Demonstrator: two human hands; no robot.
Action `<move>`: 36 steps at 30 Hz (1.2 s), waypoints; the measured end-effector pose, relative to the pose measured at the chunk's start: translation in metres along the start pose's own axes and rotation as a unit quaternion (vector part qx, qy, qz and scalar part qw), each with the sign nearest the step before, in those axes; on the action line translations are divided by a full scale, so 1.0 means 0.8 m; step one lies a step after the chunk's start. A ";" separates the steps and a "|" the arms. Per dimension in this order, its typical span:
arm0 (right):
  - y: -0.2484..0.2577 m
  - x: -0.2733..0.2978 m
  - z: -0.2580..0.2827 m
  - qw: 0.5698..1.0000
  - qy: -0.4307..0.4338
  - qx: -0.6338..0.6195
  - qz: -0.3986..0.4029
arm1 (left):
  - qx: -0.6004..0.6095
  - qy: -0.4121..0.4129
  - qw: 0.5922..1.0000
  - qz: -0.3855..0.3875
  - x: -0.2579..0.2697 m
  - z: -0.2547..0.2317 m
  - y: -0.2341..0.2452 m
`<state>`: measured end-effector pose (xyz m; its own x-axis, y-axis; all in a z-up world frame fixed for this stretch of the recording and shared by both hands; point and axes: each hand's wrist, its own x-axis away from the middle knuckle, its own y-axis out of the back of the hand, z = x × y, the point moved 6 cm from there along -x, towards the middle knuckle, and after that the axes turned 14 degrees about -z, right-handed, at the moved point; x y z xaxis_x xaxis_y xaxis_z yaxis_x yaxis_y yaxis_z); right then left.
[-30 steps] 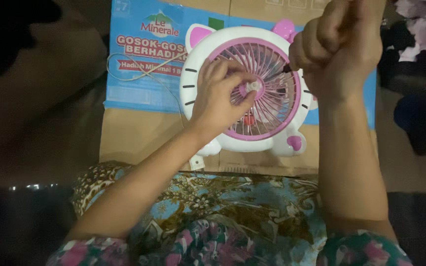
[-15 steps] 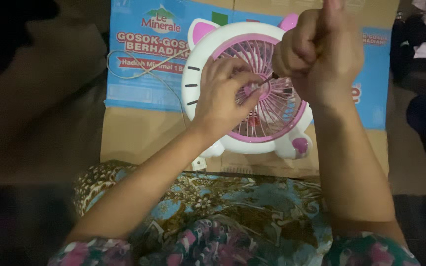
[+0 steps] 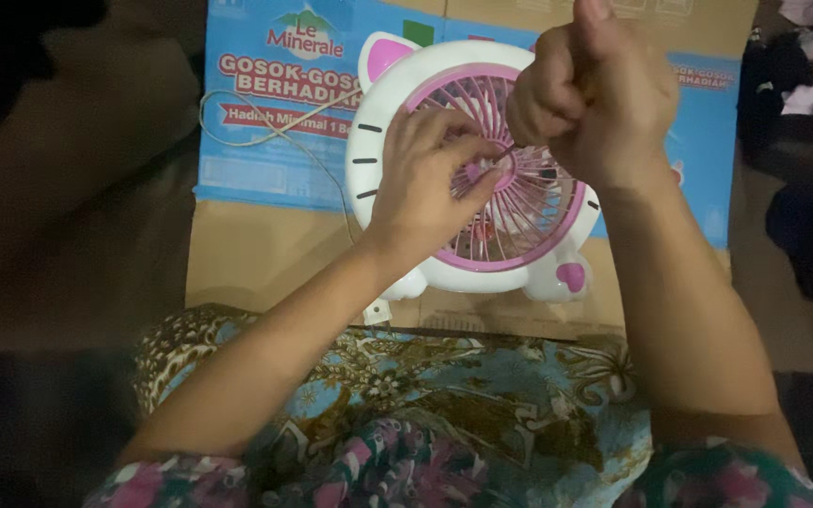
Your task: The person removes the front grille of a small cat-shaped electric fan, then uses a yellow screwdriver to loosen and tighten the central screw on the fan blades and grille. They reattach the front grille and continue adjusting the central screw to secure the components.
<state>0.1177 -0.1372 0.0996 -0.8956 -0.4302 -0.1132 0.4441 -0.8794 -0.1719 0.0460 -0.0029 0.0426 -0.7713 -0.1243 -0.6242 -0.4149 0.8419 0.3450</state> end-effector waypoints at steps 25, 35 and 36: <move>0.002 -0.007 -0.024 0.992 0.021 -0.059 -0.112 | -0.006 0.002 1.000 -0.002 0.011 0.010 -0.005; -0.008 0.058 -0.048 0.860 0.245 -0.037 -0.446 | -0.012 0.001 1.000 -0.022 0.014 0.022 -0.012; -0.009 0.063 -0.047 0.856 0.248 -0.046 -0.451 | 0.001 0.014 1.000 -0.009 0.017 0.022 -0.014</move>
<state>0.0702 -0.1449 0.0581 -0.7643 0.5752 -0.2917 -0.4021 -0.7786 -0.4818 0.0485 -0.0044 0.0178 -0.7771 -0.1547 -0.6100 -0.4282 0.8404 0.3324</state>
